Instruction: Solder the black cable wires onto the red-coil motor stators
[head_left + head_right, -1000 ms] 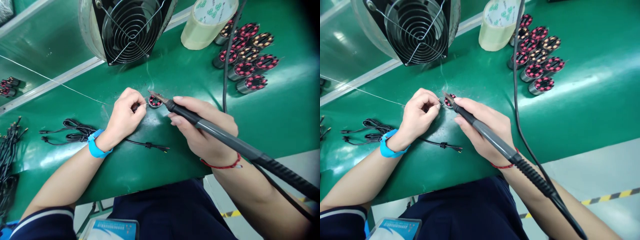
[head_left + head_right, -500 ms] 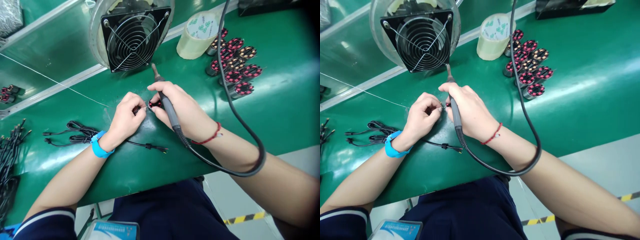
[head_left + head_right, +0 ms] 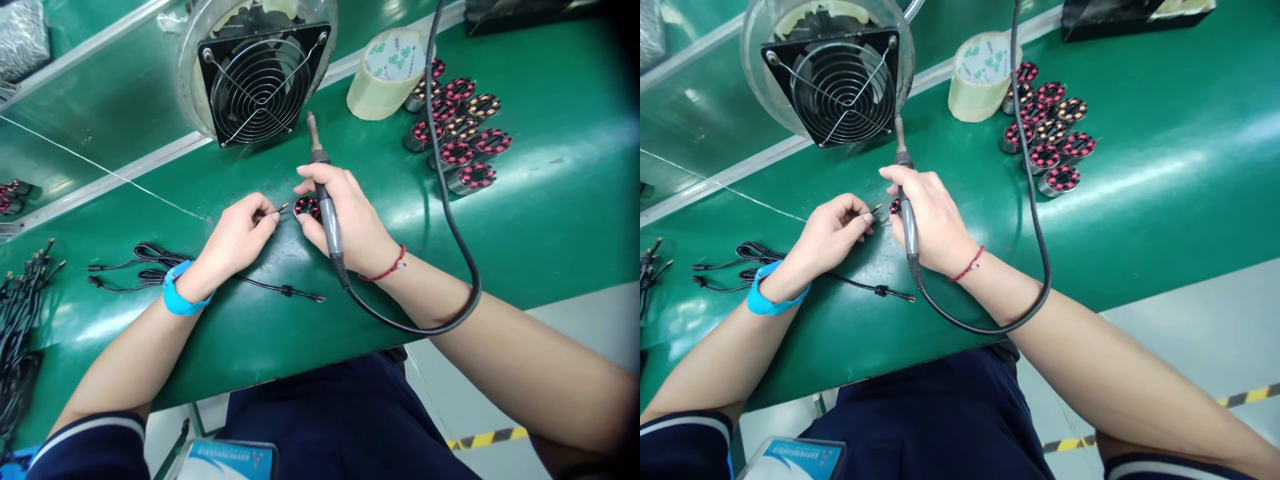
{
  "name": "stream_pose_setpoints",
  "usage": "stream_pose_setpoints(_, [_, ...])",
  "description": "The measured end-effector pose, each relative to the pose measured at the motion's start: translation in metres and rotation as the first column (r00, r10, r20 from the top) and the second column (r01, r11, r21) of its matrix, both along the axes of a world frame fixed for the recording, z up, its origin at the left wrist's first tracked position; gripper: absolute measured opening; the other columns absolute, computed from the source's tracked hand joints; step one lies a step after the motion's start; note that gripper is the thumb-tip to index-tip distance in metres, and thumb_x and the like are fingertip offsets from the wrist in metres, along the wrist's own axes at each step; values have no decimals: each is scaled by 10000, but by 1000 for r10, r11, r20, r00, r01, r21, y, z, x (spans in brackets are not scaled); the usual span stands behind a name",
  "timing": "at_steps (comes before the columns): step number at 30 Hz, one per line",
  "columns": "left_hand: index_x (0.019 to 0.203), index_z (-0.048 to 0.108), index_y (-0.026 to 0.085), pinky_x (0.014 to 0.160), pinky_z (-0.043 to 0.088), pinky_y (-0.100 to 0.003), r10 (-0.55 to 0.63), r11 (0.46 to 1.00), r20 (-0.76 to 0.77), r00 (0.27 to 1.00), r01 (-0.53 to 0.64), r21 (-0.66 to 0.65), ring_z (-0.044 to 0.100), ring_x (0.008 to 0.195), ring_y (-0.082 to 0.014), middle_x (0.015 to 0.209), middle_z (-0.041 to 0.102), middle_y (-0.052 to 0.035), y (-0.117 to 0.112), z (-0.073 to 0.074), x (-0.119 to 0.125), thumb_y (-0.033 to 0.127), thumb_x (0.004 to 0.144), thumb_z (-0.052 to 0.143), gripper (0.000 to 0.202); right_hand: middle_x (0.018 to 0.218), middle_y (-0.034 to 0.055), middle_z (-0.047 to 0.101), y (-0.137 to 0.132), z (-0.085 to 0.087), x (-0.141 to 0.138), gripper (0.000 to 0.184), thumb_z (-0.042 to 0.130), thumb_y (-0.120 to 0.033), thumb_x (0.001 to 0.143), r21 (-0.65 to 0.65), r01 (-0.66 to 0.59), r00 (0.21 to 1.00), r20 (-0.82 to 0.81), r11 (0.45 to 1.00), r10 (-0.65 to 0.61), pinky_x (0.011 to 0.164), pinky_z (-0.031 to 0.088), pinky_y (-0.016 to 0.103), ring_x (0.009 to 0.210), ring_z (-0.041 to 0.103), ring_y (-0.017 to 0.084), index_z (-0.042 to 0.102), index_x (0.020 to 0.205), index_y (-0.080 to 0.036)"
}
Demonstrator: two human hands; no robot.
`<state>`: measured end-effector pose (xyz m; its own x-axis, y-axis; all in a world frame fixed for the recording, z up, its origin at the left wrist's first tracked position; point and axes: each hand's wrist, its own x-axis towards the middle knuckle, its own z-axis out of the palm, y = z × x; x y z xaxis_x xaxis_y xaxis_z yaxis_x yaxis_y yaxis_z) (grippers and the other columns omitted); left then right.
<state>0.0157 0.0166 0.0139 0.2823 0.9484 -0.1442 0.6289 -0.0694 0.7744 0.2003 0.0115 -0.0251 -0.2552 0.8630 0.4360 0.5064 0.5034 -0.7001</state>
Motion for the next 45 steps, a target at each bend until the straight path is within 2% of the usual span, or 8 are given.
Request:
stream_pose_setpoints(3, [732,534,176,480,328,-233,143,961,205,968,-86,-263,420,495,-78,612,539,22,1,5,1,244,803,581,109,1064,62,698,0,-1,-1,500,542,-163,758,-54,-39,999,1,998,39,917,506,459,1000,623,256,475,1247,-245])
stream_pose_setpoints(8, [667,583,168,465,251,-231,289,916,289,913,-176,-360,346,486,-59,589,495,37,4,8,1,220,708,649,94,997,40,700,-4,3,-1,496,527,-137,750,-86,-67,998,12,994,68,890,506,421,945,630,238,473,1231,-244])
stream_pose_setpoints(16, [697,667,148,594,380,-235,311,927,218,925,-245,-284,482,621,-92,673,610,4,1,4,9,296,692,740,165,1067,49,686,-5,6,5,480,537,-147,783,-80,-80,997,2,994,80,937,483,420,1002,623,230,484,1250,-242])
stream_pose_setpoints(24, [687,669,149,582,346,-238,293,931,203,934,-231,-283,432,590,-85,640,579,14,1,3,9,316,716,716,176,996,39,701,-3,-3,-6,441,506,-118,803,-4,-79,997,16,997,79,882,465,403,926,599,233,500,1228,-234])
stream_pose_setpoints(29, [621,622,165,521,270,-242,293,908,264,919,-181,-379,279,498,-72,507,400,50,0,7,7,367,772,660,256,986,44,721,-4,-2,-9,369,505,-152,839,2,-50,995,86,999,50,813,436,396,908,605,245,514,1199,-231])
stream_pose_setpoints(33, [640,619,161,511,246,-234,305,903,271,913,-186,-387,225,489,-67,490,348,67,0,7,6,361,790,638,251,1035,60,714,-6,-1,-10,416,555,-180,820,56,-73,992,103,996,67,835,444,397,944,599,255,499,1231,-211])
stream_pose_setpoints(38, [650,595,146,517,231,-224,289,907,263,921,-175,-383,230,494,-58,510,354,75,0,7,6,362,803,604,265,1020,59,714,-8,-1,-15,371,517,-163,839,83,-54,984,172,995,39,790,437,379,910,595,249,526,1209,-190])
stream_pose_setpoints(45, [698,611,134,540,239,-232,227,921,209,951,-140,-363,327,542,-62,589,452,52,0,7,3,299,779,596,184,918,34,717,-7,-1,-12,338,483,-132,853,28,-30,996,91,999,28,795,437,367,884,619,225,527,1181,-197])
